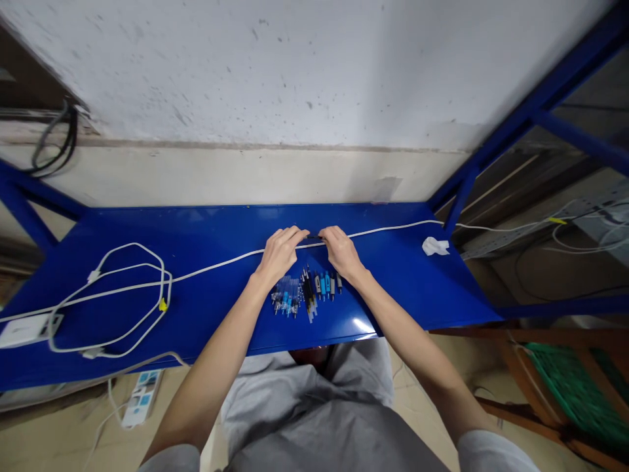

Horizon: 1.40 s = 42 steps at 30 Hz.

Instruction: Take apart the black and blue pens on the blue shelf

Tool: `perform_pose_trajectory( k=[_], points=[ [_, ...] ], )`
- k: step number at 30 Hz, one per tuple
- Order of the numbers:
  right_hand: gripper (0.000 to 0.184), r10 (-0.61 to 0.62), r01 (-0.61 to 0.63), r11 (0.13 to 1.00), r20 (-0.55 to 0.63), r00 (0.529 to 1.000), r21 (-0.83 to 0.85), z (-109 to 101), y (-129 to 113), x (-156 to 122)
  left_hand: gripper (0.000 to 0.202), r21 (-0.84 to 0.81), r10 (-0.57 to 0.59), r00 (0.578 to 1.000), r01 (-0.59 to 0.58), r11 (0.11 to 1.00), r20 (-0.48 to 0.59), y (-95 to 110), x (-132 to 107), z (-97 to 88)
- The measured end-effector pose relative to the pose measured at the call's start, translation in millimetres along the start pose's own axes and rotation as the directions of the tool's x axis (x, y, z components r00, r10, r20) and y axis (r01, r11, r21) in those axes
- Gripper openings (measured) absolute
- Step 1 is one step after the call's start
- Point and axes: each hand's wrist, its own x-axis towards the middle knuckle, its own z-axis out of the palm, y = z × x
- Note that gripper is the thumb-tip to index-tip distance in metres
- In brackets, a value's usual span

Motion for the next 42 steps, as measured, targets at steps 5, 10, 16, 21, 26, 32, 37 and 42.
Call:
perform_pose_trajectory(
  k=[5,10,16,21,26,32,37,42],
  points=[
    [0.039,-0.023,0.028,0.999,0.124,0.992,-0.040,0.2,-4.8,-0.2,0.036,0.006,0.000,0.999,0.000,1.000,0.032,1.1,-1.8,0.0],
    [0.025,-0.024,0.028,0.999,0.094,0.995,-0.045,1.9,-7.4,0.7,0.027,-0.017,-0.040,0.999,0.040,0.999,0.023,3.0,-2.8,2.4],
    [0.022,0.042,-0.039,0.998,0.061,0.997,-0.044,-4.8,-4.2,2.0,0.029,-0.022,-0.106,0.994,0.105,0.994,-0.020,-2.5,-3.8,0.6],
    [0.020,0.064,-0.063,0.998,0.040,0.997,-0.016,-10.7,-3.2,2.7,0.028,-0.055,-0.128,0.991,0.126,0.990,-0.031,-6.8,-4.1,-1.4],
    [0.018,0.067,-0.068,0.998,0.051,0.996,0.012,-11.3,-0.6,2.6,0.027,-0.069,-0.143,0.989,0.141,0.988,-0.026,-10.0,-4.1,0.6],
    [0.017,0.087,-0.089,0.995,0.043,0.995,0.047,-13.4,4.1,0.5,0.026,-0.090,-0.159,0.986,0.155,0.984,-0.041,-15.3,-5.7,0.2],
    [0.018,0.084,-0.089,0.992,0.051,0.995,0.092,-12.7,4.0,0.5,0.025,-0.096,-0.142,0.989,0.138,0.986,-0.039,-18.1,-5.9,-1.3],
    [0.021,0.085,-0.091,0.986,0.051,0.995,0.142,-11.5,4.3,0.5,0.024,-0.105,-0.137,0.989,0.131,0.986,-0.049,-20.0,-5.5,-2.5]
  ],
)
